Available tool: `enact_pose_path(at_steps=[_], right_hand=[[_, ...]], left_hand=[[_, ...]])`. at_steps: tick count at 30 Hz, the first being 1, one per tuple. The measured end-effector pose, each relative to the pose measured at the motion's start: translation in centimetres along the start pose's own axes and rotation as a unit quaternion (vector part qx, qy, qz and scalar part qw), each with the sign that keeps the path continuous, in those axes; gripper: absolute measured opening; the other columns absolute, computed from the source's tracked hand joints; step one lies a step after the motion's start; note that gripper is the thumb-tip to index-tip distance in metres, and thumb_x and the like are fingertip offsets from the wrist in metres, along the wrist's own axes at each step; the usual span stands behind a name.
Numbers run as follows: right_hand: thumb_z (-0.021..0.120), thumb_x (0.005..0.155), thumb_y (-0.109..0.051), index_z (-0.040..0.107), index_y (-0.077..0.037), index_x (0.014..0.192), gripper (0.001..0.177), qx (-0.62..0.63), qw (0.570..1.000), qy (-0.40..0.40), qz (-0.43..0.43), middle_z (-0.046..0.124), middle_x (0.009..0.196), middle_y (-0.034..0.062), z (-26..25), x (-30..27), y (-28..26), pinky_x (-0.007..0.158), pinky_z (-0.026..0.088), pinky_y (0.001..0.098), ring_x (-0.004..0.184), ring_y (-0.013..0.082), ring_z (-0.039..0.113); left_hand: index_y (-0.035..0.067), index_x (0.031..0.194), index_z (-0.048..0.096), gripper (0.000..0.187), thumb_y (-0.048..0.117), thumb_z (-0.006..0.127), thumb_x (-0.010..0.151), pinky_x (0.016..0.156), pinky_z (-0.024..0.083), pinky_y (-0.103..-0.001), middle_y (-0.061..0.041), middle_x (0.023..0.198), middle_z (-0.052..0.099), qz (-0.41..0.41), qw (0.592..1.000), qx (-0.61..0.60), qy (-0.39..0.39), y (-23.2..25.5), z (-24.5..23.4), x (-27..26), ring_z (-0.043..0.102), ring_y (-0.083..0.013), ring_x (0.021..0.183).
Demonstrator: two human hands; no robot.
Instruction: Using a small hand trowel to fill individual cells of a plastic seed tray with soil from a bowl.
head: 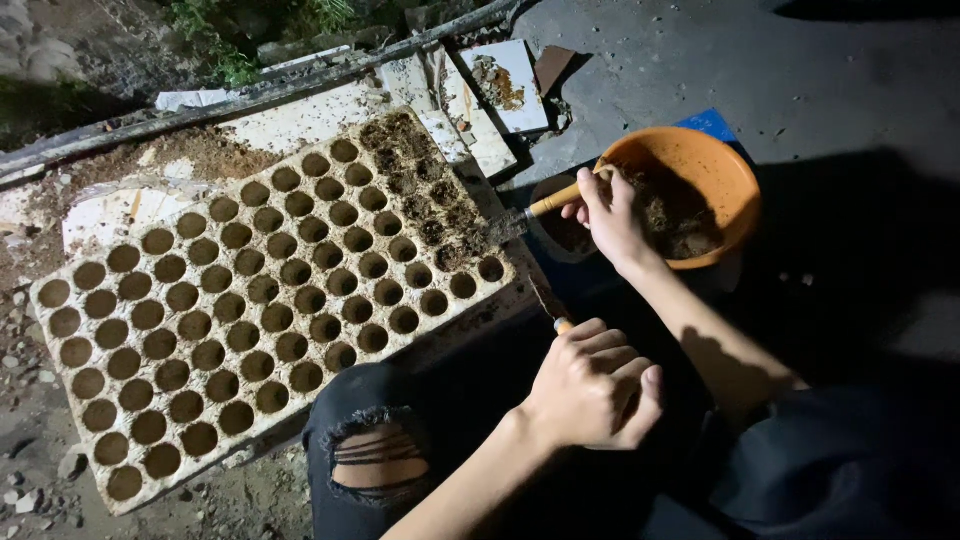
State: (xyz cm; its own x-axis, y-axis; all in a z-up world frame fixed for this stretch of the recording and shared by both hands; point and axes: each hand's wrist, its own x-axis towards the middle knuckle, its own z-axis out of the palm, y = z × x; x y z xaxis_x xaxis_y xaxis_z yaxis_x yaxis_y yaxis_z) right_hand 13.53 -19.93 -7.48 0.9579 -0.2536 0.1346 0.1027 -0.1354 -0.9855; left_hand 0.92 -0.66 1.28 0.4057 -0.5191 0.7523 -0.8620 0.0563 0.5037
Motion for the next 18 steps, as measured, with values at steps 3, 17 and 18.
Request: enact_pose_path(at_steps=[3,17,18], right_hand=[[0.05,0.111,-0.023,0.049,-0.003,0.104,0.022,-0.026,0.995,0.014,-0.095,0.056,0.085,0.0034,0.5,-0.4,0.2,0.059,0.046,0.02,0.067,0.0106,0.061],[0.044,0.112,-0.031,0.048,-0.005,0.105,0.027,0.024,0.998,0.052,0.019,0.062,0.082,0.0031,0.6,-0.9,-2.1,0.057,0.048,0.0186,0.068,0.0084,0.062],[0.043,0.111,-0.033,0.049,-0.004,0.106,0.029,0.024,0.998,0.046,0.047,0.065,0.082,0.005,0.8,-1.0,-2.0,0.057,0.049,0.0194,0.068,0.0093,0.062]], left_hand=[[0.002,0.066,0.059,0.024,0.005,0.058,0.089,0.065,0.044,-0.033,-0.011,0.064,0.063,0.002,1.0,-0.006,0.002,-0.2,0.2,-0.1,0.054,-0.0276,0.058],[0.003,0.065,0.059,0.024,0.004,0.058,0.089,0.066,0.045,-0.033,-0.011,0.064,0.062,0.006,1.0,-0.003,-0.002,0.0,0.6,0.0,0.054,-0.0272,0.057],[0.003,0.065,0.059,0.025,0.005,0.058,0.09,0.065,0.044,-0.034,-0.011,0.064,0.062,0.007,1.0,-0.001,-0.002,0.0,0.5,0.0,0.054,-0.0273,0.057]])
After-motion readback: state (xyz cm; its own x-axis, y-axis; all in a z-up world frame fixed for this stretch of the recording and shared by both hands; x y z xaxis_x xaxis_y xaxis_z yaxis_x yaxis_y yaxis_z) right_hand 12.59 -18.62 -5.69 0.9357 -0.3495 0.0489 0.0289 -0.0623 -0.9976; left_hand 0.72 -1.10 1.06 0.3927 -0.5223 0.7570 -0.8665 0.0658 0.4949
